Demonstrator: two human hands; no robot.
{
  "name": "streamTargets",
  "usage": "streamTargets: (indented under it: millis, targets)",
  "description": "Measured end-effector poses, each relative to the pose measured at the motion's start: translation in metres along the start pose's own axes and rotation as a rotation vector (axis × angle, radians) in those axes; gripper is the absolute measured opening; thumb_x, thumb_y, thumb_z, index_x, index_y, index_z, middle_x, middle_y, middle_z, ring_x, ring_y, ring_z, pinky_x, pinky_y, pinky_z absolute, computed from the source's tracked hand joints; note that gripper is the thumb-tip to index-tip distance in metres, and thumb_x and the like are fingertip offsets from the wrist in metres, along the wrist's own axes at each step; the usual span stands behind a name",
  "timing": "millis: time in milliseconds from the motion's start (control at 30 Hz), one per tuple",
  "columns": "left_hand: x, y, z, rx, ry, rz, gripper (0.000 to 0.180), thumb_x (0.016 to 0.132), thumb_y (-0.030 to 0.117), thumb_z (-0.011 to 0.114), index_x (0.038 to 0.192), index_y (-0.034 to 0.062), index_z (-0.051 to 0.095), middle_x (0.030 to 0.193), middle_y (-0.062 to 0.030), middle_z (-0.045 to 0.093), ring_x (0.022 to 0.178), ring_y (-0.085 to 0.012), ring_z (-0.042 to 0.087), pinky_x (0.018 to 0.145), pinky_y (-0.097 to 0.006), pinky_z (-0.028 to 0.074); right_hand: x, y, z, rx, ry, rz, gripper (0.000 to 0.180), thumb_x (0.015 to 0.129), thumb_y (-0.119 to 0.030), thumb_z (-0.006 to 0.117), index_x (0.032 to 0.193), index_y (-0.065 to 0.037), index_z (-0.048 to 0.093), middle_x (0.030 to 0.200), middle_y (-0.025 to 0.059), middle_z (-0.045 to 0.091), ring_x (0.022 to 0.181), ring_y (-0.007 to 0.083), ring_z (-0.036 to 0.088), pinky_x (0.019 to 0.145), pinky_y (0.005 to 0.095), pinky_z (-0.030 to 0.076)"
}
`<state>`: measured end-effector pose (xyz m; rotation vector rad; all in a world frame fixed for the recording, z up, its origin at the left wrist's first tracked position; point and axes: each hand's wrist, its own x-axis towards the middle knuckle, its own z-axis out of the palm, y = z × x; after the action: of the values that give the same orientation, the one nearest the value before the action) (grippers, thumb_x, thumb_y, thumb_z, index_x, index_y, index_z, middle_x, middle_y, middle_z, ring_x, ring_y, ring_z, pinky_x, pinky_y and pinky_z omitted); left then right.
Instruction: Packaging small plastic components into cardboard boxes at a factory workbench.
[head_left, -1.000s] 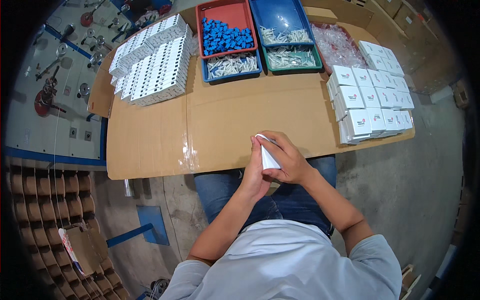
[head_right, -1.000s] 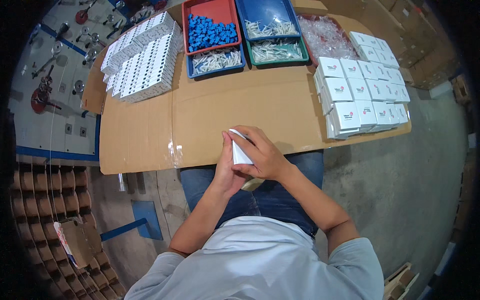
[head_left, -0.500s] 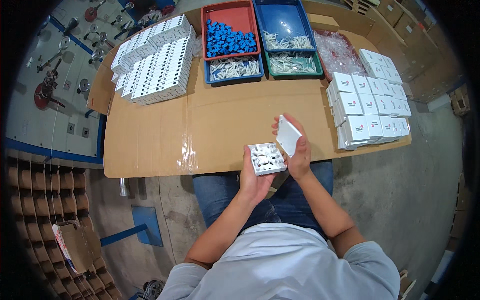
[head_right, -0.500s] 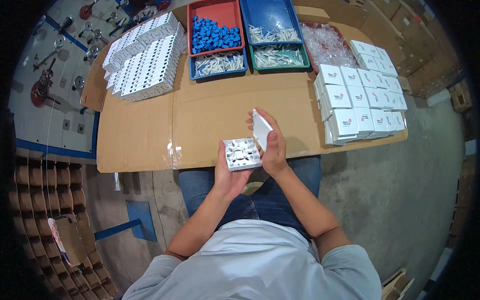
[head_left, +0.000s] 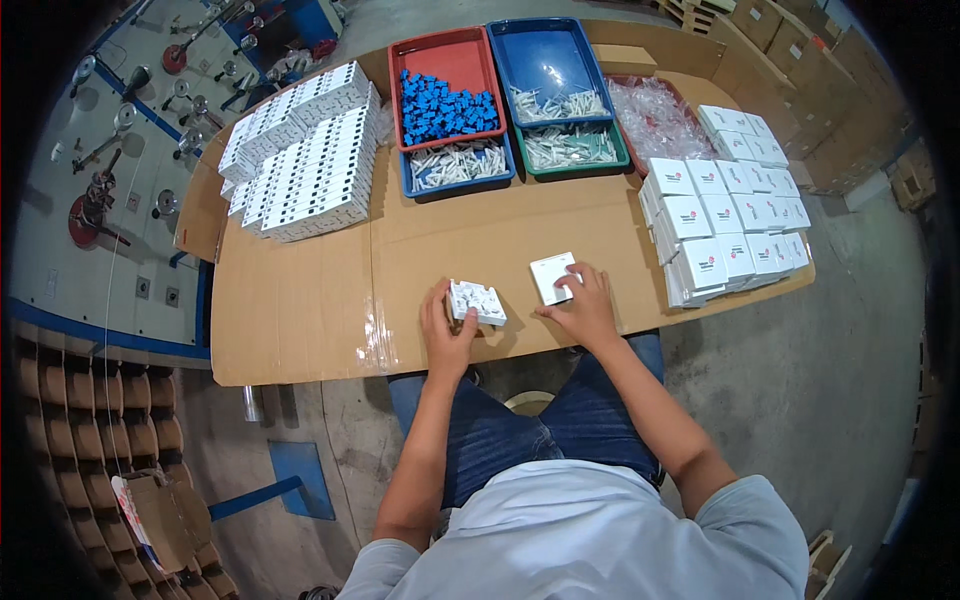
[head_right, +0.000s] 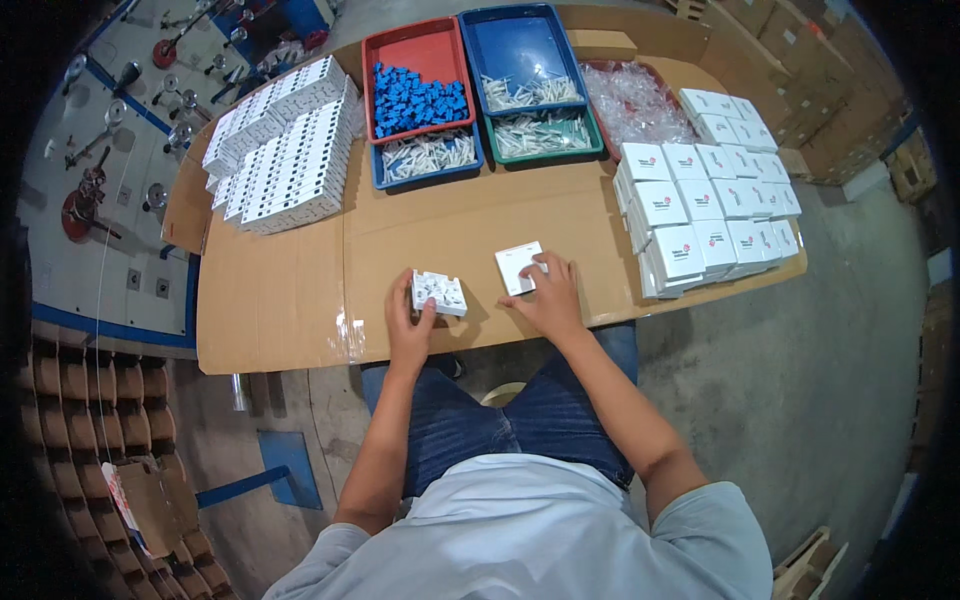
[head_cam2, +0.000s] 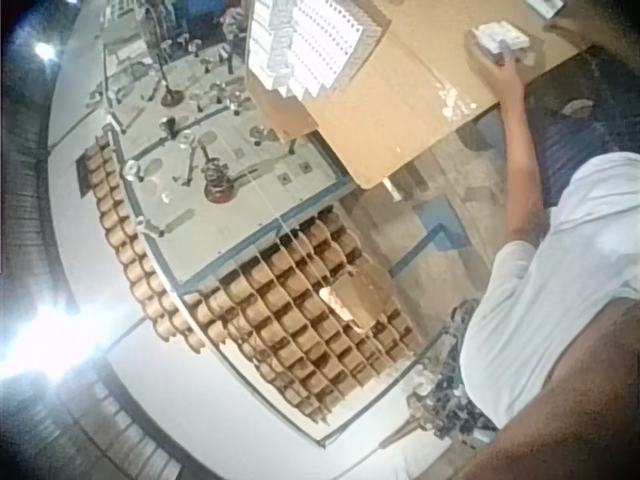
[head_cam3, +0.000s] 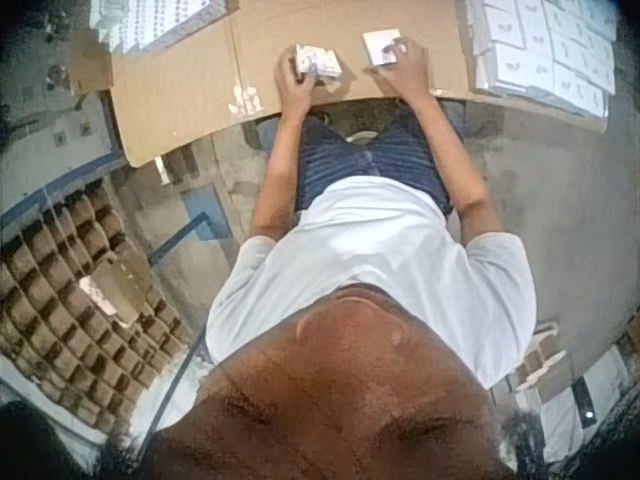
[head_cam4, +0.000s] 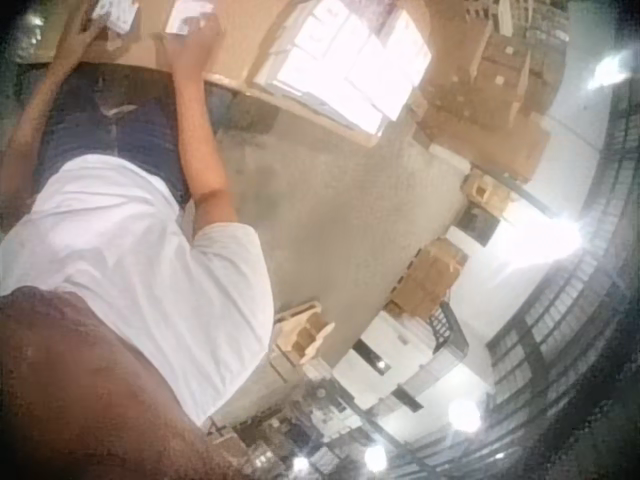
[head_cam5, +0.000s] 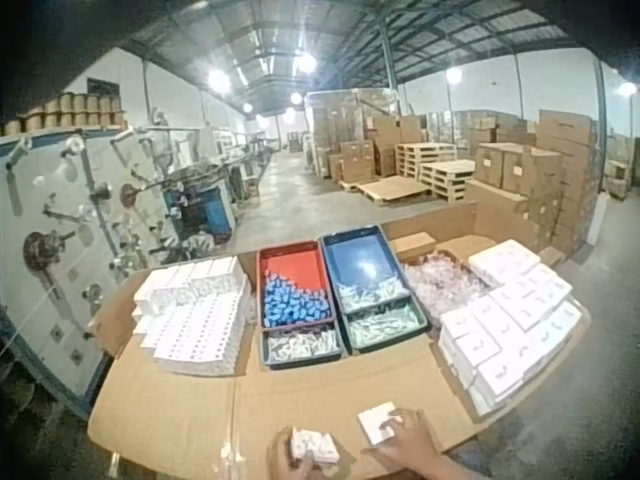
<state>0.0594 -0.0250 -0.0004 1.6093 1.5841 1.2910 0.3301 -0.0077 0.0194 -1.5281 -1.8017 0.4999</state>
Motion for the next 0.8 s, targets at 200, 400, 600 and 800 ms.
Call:
streamTargets:
  millis: [200,400,600,800]
  targets:
    - [-0.005,0.008,-0.011,0.471,-0.133,0.136,0.085,0.082,0.039,0.083,0.15,0.0019,0.047,0.152,-0.0194,0.048,0.141,-0.0392,0.045,0.117,-0.061,0.027,-0.007,0.011,0.0,-0.223,-0.018,-0.149,0.041,0.081,-0.036,0.084,0.111,-0.01,0.073,0.128,0.0163,0.057,0.127,0.0361,0.051,0.11,0.0566,0.035]
    - [0.008,-0.006,0.0,0.495,-0.126,0.137,0.101,0.075,0.048,0.087,0.153,0.003,0.042,0.154,-0.0195,0.046,0.143,-0.0375,0.043,0.119,-0.062,0.024,0.004,0.02,-0.005,-0.092,0.079,-0.153,0.034,0.085,-0.025,0.079,0.114,-0.009,0.073,0.128,0.0187,0.061,0.122,0.0399,0.057,0.104,0.0527,0.045]
    - [0.013,0.01,0.018,0.549,-0.079,0.046,0.111,0.072,0.052,0.089,0.157,0.0036,0.035,0.157,-0.0184,0.042,0.147,-0.0359,0.039,0.122,-0.064,0.02,0.099,0.03,-0.104,-0.208,0.075,-0.047,0.018,0.089,-0.022,0.073,0.104,-0.012,0.074,0.11,0.0096,0.072,0.108,0.0311,0.067,0.092,0.0438,0.053]
    - [0.015,0.018,0.019,0.602,-0.096,-0.009,0.121,0.068,0.056,0.09,0.159,0.0028,0.031,0.158,-0.0185,0.042,0.149,-0.0348,0.037,0.124,-0.06,0.018,0.251,0.124,-0.193,-0.458,0.151,0.103,0.026,0.092,-0.016,0.062,0.113,-0.01,0.075,0.113,0.0163,0.074,0.106,0.0374,0.07,0.09,0.049,0.055]
